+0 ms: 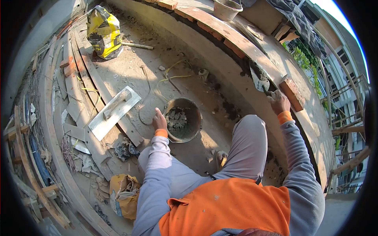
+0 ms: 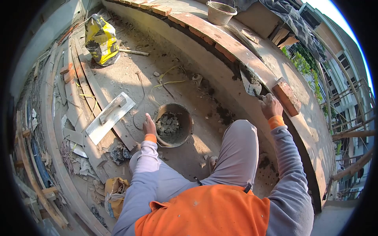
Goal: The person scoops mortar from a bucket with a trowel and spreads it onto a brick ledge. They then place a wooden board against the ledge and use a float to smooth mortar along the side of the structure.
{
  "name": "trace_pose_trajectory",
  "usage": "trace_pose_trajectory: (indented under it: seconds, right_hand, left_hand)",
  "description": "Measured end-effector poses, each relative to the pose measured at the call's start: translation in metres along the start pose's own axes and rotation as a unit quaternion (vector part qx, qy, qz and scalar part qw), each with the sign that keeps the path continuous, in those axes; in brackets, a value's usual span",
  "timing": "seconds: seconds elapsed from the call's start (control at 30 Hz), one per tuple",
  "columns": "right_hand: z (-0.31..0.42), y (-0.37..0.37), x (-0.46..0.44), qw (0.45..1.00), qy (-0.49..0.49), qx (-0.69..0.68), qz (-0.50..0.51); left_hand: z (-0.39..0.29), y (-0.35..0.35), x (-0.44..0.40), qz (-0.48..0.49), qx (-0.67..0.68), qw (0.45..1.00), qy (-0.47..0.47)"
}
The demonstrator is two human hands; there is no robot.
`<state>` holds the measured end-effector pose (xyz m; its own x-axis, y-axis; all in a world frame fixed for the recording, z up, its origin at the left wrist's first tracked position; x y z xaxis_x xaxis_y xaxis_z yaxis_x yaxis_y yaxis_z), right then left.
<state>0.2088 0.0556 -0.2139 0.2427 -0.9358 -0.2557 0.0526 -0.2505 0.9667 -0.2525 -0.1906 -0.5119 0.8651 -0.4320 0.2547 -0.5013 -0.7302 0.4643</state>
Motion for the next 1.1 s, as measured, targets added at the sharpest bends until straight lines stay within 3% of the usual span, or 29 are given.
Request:
trace_pose_trajectory:
  seconds: [0.1,0.2,0.23,0.3,0.33,0.37,0.43,0.47,0.5,0.57,0.6,0.67,0.83,0.93,1.1]
  right_hand:
    - [0.017,0.038,0.003,0.999,0.021,0.011,-0.043]
    - [0.064,0.074,0.004,0.977,0.178,-0.114,-0.032]
    - [0.074,0.085,0.002,0.977,0.177,-0.113,-0.033]
    - [0.104,0.065,0.005,0.911,0.116,-0.321,0.233]
    - [0.122,0.065,0.005,0.874,0.135,-0.375,0.277]
    - [0.123,0.059,-0.006,0.874,0.138,-0.376,0.276]
    - [0.123,0.008,-0.021,0.795,0.092,-0.437,0.411]
    - [0.105,-0.010,-0.047,0.869,0.075,-0.334,0.358]
    - [0.095,-0.020,-0.051,0.867,0.075,-0.336,0.361]
    - [0.055,-0.011,-0.085,0.971,0.018,-0.189,0.148]
    - [0.051,-0.016,-0.089,0.971,0.027,-0.188,0.147]
    - [0.038,-0.006,-0.074,0.977,0.100,-0.191,-0.008]
    - [0.049,-0.084,-0.051,0.964,0.094,-0.237,0.071]
    - [0.038,-0.134,-0.059,0.972,0.030,-0.218,0.078]
    - [0.001,-0.128,-0.036,0.976,-0.037,-0.206,0.057]
  left_hand:
    - [-0.004,0.000,0.000,-0.010,0.004,1.000,-0.027]
    - [-0.007,0.001,0.003,-0.007,-0.004,1.000,-0.006]
    - [-0.008,0.001,0.002,-0.020,-0.001,1.000,-0.016]
    - [-0.007,0.000,0.002,-0.033,0.004,0.999,-0.026]
    - [-0.005,0.000,0.003,-0.038,-0.003,0.999,-0.027]
    - [-0.004,0.000,0.002,-0.044,-0.009,0.999,-0.029]
    - [-0.013,0.005,0.008,-0.032,0.000,0.999,-0.021]
    - [-0.014,0.003,0.013,-0.014,0.005,1.000,-0.012]
    - [-0.013,0.002,0.018,-0.015,0.002,1.000,-0.011]
    - [-0.015,0.008,0.018,-0.051,0.002,0.998,-0.028]
    - [-0.017,0.009,0.015,-0.059,0.007,0.998,-0.024]
    - [-0.017,0.010,0.019,-0.041,0.001,0.999,-0.018]
    - [-0.016,0.003,0.017,-0.040,-0.010,0.998,-0.046]
    - [-0.016,0.006,0.020,-0.040,-0.021,0.998,-0.040]
    - [-0.013,0.009,0.018,-0.032,-0.026,0.997,-0.061]
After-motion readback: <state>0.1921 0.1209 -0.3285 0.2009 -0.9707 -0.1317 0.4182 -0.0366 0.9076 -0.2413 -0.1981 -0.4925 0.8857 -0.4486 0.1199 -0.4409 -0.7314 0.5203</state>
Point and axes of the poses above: each hand's wrist, its own x-axis away from the middle knuckle, its own y-axis out of the back of the hand, z = x × y, the point moved 9 cm from there along -x, towards the middle knuckle, and after that the axes turned 3 degrees about -z, right-handed, at the moved point
